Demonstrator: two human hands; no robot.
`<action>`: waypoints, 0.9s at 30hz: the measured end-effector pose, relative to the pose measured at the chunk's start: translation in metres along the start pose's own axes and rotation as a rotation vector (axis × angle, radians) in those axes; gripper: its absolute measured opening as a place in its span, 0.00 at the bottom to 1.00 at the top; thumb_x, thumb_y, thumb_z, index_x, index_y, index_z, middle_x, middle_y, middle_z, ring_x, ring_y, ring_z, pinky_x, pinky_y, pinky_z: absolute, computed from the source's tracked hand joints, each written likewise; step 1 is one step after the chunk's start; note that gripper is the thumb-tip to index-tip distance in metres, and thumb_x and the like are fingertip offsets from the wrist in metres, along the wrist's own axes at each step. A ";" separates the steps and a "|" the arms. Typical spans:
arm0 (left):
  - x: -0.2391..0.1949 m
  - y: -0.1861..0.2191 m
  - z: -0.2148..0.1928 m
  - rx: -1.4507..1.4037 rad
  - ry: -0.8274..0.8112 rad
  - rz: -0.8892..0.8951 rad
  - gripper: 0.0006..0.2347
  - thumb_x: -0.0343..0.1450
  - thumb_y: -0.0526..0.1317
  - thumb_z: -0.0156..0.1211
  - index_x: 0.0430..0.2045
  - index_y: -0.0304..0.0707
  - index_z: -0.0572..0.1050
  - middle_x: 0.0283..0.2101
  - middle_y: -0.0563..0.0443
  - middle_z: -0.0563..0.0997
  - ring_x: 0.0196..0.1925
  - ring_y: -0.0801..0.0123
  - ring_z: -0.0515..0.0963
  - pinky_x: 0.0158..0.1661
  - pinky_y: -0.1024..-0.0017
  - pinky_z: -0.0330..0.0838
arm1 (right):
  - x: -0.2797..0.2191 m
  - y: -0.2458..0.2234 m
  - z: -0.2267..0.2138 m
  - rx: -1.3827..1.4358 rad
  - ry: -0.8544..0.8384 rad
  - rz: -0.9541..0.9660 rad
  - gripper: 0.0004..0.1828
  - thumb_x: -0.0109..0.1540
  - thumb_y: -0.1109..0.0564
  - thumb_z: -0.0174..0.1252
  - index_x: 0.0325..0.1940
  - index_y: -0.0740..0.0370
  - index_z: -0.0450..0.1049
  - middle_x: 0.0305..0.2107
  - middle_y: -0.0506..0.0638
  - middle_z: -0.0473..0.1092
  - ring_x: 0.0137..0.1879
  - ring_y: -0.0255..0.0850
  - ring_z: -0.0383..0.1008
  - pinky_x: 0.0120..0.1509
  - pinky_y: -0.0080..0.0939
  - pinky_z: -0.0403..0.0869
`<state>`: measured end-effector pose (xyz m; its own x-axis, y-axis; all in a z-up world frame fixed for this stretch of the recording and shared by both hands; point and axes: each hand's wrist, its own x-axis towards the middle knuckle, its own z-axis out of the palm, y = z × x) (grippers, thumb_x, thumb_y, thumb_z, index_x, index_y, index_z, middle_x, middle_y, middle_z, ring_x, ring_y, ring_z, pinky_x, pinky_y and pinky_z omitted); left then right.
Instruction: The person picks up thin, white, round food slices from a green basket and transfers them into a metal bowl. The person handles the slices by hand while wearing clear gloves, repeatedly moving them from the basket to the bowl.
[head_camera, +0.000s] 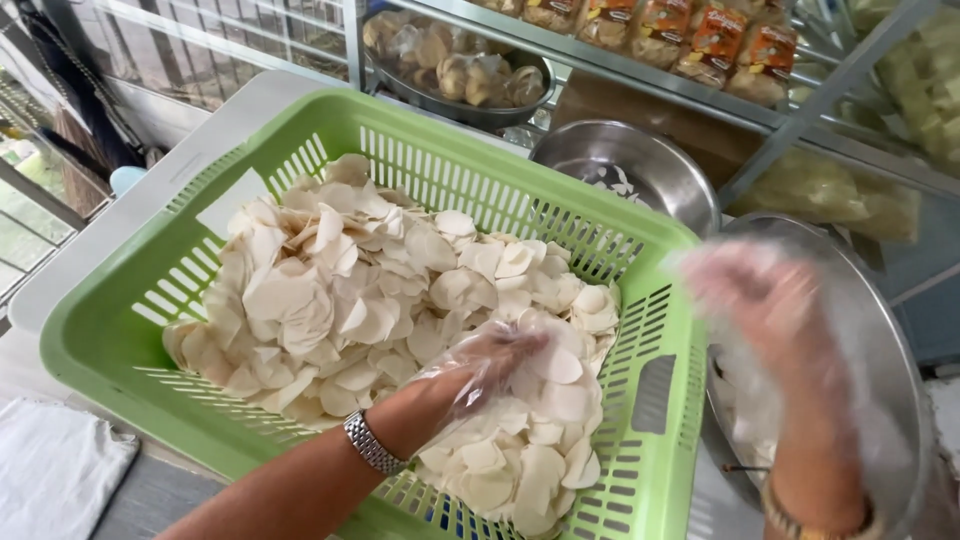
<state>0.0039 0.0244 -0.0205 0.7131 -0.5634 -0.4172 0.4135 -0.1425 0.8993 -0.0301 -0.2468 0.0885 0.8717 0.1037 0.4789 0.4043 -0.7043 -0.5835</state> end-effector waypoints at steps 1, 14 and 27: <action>0.015 -0.017 -0.002 -0.109 -0.084 0.185 0.15 0.76 0.46 0.53 0.36 0.30 0.81 0.35 0.43 0.82 0.34 0.63 0.79 0.32 0.75 0.76 | -0.016 -0.015 0.014 0.048 -0.093 -0.029 0.06 0.66 0.66 0.55 0.44 0.62 0.77 0.39 0.51 0.80 0.42 0.35 0.82 0.43 0.24 0.83; 0.022 -0.032 -0.006 -0.091 -0.370 0.295 0.20 0.73 0.58 0.53 0.24 0.40 0.76 0.25 0.54 0.75 0.22 0.73 0.72 0.24 0.80 0.70 | -0.092 -0.001 0.089 0.047 -0.270 0.268 0.18 0.59 0.60 0.64 0.54 0.63 0.78 0.50 0.59 0.78 0.55 0.46 0.85 0.60 0.40 0.84; -0.010 0.020 0.009 0.204 -0.059 -0.171 0.11 0.71 0.45 0.66 0.29 0.40 0.70 0.22 0.56 0.61 0.22 0.72 0.57 0.24 0.75 0.55 | -0.173 0.059 -0.029 -0.078 0.577 0.638 0.15 0.79 0.57 0.59 0.68 0.66 0.73 0.41 0.58 0.75 0.44 0.43 0.79 0.38 0.33 0.76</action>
<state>-0.0004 0.0197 0.0029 0.6063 -0.5625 -0.5621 0.3983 -0.3970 0.8269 -0.1648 -0.3271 -0.0098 0.6403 -0.6859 0.3459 -0.1530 -0.5551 -0.8176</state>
